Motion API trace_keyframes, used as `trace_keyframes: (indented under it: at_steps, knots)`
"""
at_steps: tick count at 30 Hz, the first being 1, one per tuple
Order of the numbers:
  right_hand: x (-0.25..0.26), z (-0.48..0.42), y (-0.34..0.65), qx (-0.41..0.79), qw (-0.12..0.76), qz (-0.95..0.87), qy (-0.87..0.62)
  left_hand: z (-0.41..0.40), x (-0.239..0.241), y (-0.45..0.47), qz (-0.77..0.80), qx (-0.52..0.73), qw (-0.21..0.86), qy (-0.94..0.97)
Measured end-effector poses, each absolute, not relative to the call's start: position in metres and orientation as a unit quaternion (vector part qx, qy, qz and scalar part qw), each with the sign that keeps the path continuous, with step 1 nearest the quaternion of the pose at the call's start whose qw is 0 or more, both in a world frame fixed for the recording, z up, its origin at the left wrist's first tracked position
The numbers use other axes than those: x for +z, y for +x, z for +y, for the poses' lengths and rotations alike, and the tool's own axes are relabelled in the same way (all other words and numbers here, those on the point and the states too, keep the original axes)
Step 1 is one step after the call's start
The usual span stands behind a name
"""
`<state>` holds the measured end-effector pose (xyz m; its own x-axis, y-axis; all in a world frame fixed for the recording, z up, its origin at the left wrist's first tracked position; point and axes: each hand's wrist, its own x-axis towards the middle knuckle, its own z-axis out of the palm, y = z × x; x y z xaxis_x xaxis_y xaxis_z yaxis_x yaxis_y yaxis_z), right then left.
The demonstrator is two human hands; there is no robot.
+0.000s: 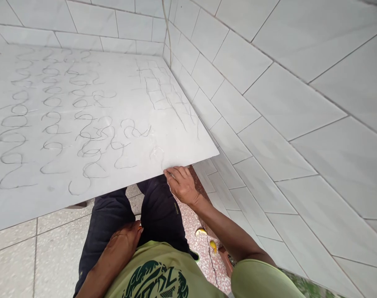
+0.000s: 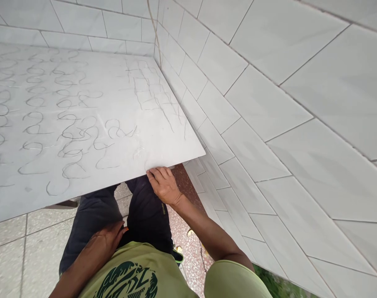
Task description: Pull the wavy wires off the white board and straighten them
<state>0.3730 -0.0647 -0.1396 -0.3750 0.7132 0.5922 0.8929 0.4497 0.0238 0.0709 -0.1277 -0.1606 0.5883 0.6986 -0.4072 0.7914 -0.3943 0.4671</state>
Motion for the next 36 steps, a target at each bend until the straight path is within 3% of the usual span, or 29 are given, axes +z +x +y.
trace_keyframes:
  at_steps: [4,7,14,19,25,30,36]
  knots:
    - [-0.136,-0.063,0.377,-0.164,0.274,-0.819,-0.477,-0.126,-0.159,0.072,0.452,-0.054,0.347,0.820]
    - [-0.128,-0.065,0.374,-0.163,0.305,-0.815,-0.465,-0.121,-0.149,0.074,0.465,0.026,0.436,0.771]
    - [-0.106,-0.088,0.349,-0.100,0.411,-0.785,-0.452,-0.097,-0.101,0.092,0.523,0.242,0.677,0.458]
    - [-0.104,-0.109,0.333,-0.053,0.424,-0.816,-0.390,-0.079,-0.086,0.100,0.474,0.317,0.776,0.270]
    - [-0.111,-0.119,0.328,-0.007,0.339,-0.883,-0.323,-0.075,-0.091,0.091,0.458,0.384,0.757,0.263]
    - [-0.105,-0.116,0.312,0.095,0.262,-0.885,-0.373,-0.076,-0.093,0.080,0.452,0.387,0.738,0.319]
    - [-0.099,-0.107,0.281,0.205,0.304,-0.786,-0.497,-0.084,-0.096,0.080,0.435,0.367,0.720,0.397]
